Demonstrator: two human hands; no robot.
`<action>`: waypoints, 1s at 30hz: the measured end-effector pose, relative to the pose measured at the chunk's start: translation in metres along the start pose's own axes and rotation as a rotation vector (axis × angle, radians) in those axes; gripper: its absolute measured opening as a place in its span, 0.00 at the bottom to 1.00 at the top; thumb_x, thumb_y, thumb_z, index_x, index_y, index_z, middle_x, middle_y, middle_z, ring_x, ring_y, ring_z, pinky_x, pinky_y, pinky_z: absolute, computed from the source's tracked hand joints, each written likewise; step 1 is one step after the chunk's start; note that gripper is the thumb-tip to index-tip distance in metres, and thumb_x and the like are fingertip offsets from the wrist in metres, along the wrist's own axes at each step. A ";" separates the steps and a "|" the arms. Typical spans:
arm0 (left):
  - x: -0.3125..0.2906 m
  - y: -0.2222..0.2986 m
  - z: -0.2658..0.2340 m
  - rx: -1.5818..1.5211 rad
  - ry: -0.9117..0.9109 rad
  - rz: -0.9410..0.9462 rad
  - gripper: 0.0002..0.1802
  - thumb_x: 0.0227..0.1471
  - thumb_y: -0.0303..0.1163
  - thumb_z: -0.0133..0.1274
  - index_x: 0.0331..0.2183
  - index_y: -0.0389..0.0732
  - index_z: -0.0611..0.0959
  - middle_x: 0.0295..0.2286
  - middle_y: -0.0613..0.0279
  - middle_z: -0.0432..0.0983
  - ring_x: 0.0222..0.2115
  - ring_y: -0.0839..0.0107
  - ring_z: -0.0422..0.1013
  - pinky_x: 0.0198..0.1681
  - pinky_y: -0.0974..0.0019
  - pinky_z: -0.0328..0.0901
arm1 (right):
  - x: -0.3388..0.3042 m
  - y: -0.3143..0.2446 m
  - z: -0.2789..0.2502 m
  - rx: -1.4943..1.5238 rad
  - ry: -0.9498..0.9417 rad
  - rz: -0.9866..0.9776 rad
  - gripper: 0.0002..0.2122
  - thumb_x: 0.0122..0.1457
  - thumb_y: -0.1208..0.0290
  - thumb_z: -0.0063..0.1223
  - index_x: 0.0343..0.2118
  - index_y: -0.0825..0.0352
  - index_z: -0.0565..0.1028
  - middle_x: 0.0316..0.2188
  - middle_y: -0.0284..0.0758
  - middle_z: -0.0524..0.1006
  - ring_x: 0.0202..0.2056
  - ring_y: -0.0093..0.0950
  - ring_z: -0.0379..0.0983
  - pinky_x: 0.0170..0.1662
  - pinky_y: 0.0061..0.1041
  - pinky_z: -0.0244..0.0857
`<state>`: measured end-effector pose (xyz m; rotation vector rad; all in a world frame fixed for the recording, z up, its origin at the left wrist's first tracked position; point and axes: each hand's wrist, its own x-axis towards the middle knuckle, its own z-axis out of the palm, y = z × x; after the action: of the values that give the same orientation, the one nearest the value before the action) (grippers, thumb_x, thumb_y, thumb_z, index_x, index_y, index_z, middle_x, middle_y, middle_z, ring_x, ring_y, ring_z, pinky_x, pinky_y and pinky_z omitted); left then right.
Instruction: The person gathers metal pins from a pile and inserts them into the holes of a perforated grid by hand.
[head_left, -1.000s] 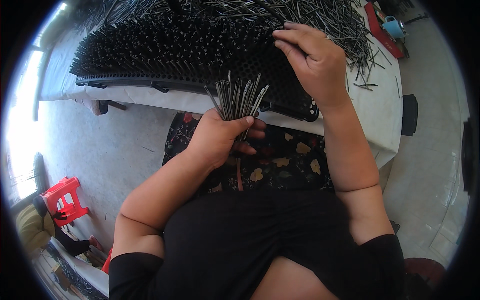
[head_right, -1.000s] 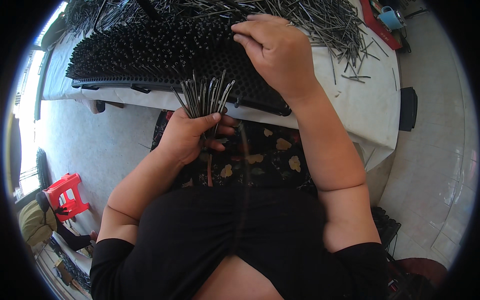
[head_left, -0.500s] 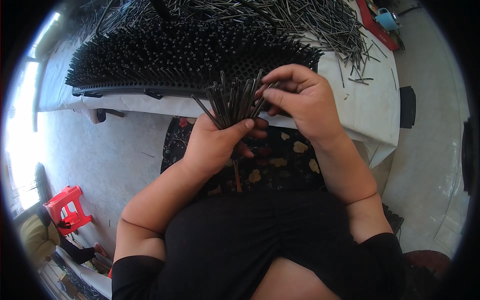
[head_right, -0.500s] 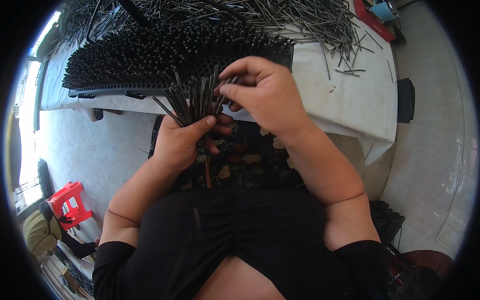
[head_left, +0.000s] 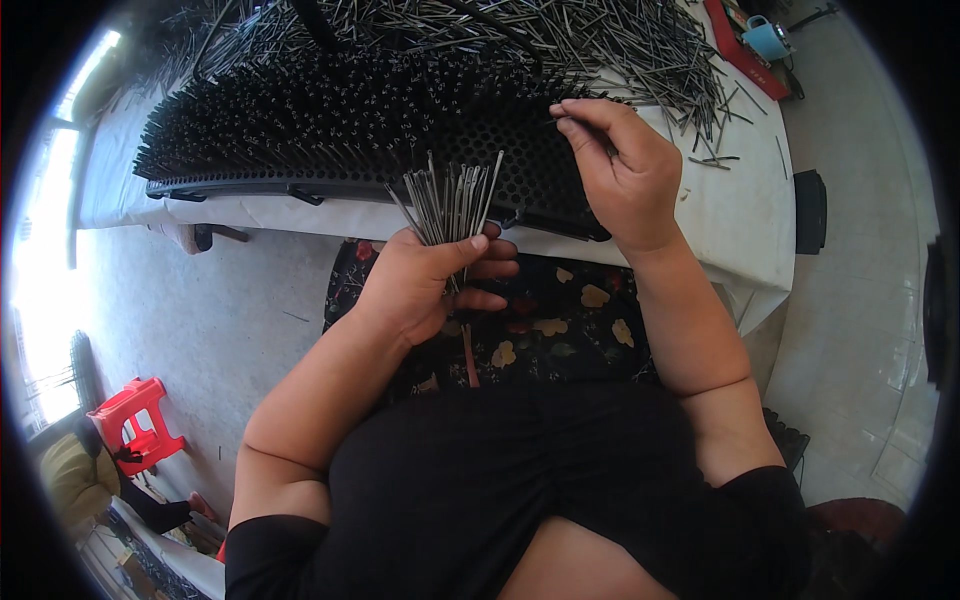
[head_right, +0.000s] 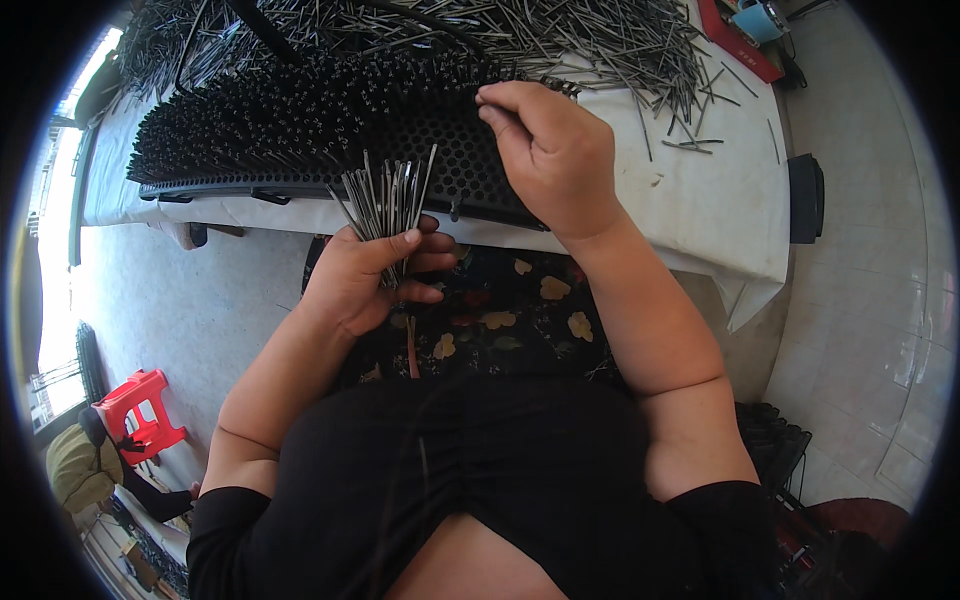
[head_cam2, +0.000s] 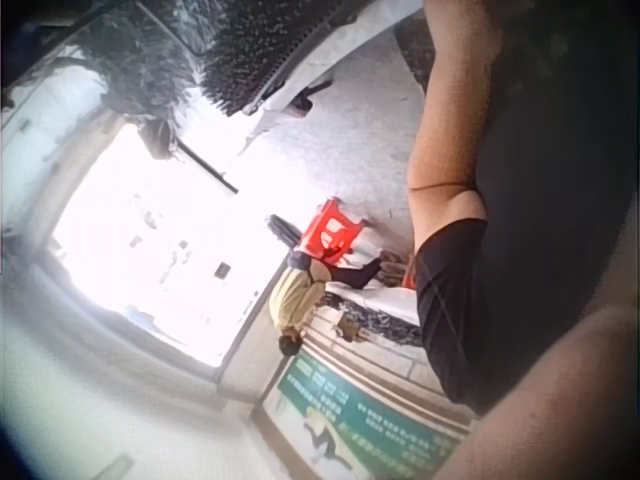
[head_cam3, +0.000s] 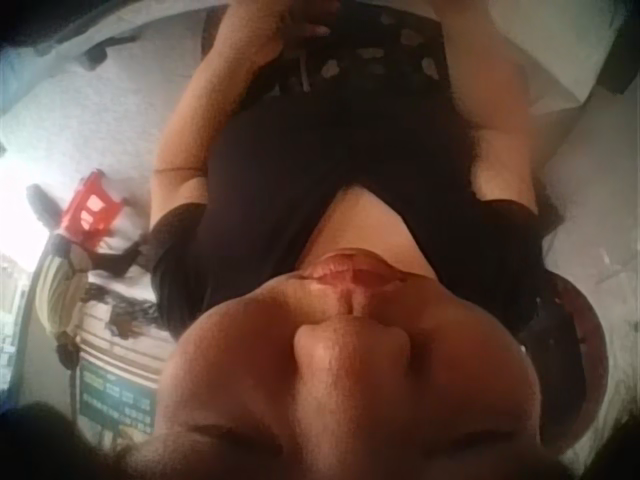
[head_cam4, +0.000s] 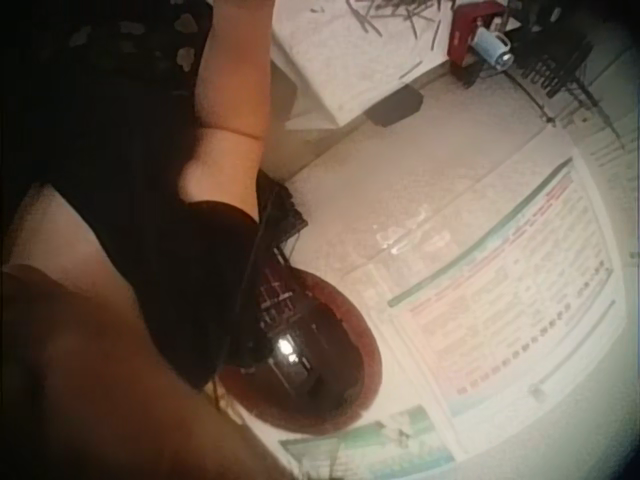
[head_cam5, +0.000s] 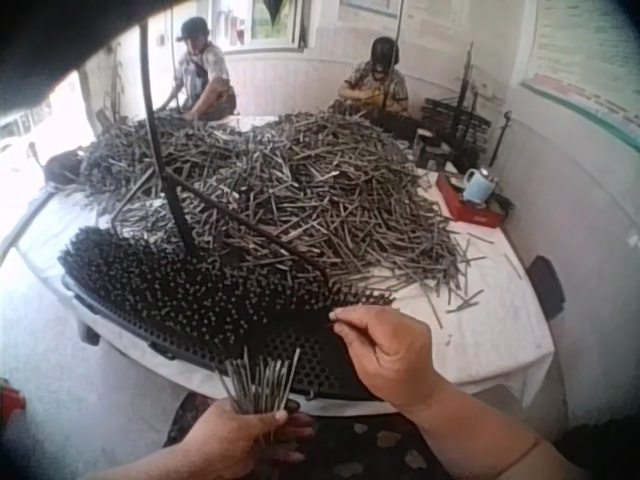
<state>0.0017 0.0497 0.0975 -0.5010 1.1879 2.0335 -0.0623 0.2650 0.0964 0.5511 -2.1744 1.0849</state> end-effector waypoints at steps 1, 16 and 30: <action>0.000 -0.001 0.000 -0.008 0.015 0.004 0.13 0.58 0.27 0.49 0.45 0.32 0.75 0.39 0.49 0.79 0.38 0.60 0.78 0.31 0.61 0.75 | 0.002 -0.007 0.000 -0.044 -0.019 0.050 0.08 0.52 0.77 0.62 0.35 0.62 0.80 0.30 0.32 0.82 0.34 0.30 0.79 0.38 0.24 0.70; 0.005 -0.007 -0.003 0.259 -0.044 0.262 0.11 0.60 0.26 0.48 0.44 0.35 0.77 0.36 0.56 0.80 0.32 0.71 0.77 0.25 0.74 0.70 | -0.007 -0.036 -0.010 0.368 -0.100 0.421 0.16 0.51 0.77 0.64 0.44 0.66 0.77 0.32 0.34 0.81 0.34 0.21 0.77 0.36 0.19 0.70; -0.004 -0.007 0.008 0.264 -0.106 0.247 0.16 0.61 0.26 0.47 0.50 0.36 0.75 0.41 0.53 0.79 0.38 0.68 0.78 0.25 0.73 0.72 | -0.018 -0.049 -0.015 0.776 -0.343 0.816 0.07 0.55 0.82 0.57 0.37 0.70 0.76 0.32 0.34 0.80 0.33 0.19 0.77 0.36 0.17 0.71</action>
<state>0.0095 0.0573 0.0997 -0.1204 1.4851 2.0338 -0.0148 0.2506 0.1170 0.1336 -2.2539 2.4746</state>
